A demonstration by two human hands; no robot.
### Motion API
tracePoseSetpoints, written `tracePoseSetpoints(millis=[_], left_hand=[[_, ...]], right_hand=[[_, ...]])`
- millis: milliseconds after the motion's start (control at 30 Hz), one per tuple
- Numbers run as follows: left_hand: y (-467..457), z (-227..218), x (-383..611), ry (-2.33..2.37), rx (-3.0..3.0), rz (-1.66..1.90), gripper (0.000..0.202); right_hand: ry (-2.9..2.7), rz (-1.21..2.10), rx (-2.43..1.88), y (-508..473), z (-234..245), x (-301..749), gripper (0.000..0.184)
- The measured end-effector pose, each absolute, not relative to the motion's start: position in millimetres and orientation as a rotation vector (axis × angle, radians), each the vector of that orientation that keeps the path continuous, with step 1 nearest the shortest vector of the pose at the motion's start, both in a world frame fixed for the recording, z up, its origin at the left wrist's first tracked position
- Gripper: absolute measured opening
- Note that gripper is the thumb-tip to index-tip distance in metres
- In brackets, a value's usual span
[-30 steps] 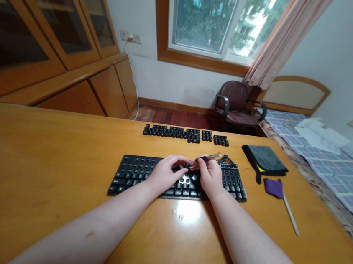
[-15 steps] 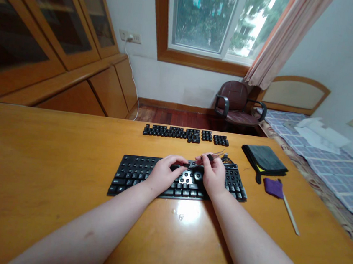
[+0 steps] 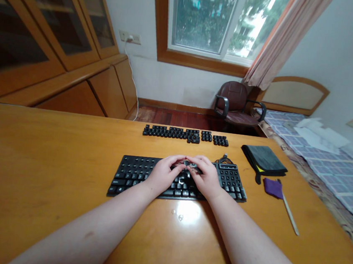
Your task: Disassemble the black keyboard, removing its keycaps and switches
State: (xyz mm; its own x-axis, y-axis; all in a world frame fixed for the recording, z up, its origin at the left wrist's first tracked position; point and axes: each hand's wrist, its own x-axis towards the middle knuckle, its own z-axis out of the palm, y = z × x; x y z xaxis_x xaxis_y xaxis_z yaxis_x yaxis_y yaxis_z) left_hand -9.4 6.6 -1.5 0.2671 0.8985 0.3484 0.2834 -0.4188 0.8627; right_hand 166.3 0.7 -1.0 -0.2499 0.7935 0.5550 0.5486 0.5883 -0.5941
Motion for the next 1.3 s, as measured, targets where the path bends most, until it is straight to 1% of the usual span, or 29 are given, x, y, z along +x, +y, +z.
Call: tracePoseSetpoints(millis=[100, 200, 333, 600, 767, 933, 1067, 1167, 1300], left_hand=[[6, -2, -8, 1.070, 1.792, 1.151, 0.026], [6, -2, -8, 1.049, 1.769, 1.142, 0.025], [6, -1, -8, 1.036, 1.772, 1.136, 0.024], [6, -3, -7, 1.051, 1.776, 1.146, 0.024], [6, -5, -7, 1.089, 1.742, 1.125, 0.026], [7, -7, -7, 1.113, 1.744, 1.117, 0.026], [7, -7, -7, 1.097, 1.746, 1.112, 0.026], [7, -5, -7, 1.100, 1.739, 1.101, 0.025], [6, -3, -7, 1.092, 1.710, 1.096, 0.025]], right_hand=[[-1.945, 0.345, -1.063, 2, -2, 166, 0.023], [-1.922, 0.342, -1.071, 3, -2, 166, 0.019], [-1.909, 0.343, -1.101, 2, -1, 164, 0.017], [-1.920, 0.336, -1.127, 3, -2, 163, 0.020], [-1.877, 0.256, -1.152, 0, 3, 166, 0.022], [-1.698, 0.189, -1.315, 17, 23, 165, 0.022], [-1.817, 0.267, -1.550, 64, 33, 161, 0.019], [-1.987, 0.324, -1.769, 98, 30, 152, 0.018], [-2.095, 0.311, -1.856, 114, 14, 138, 0.019]])
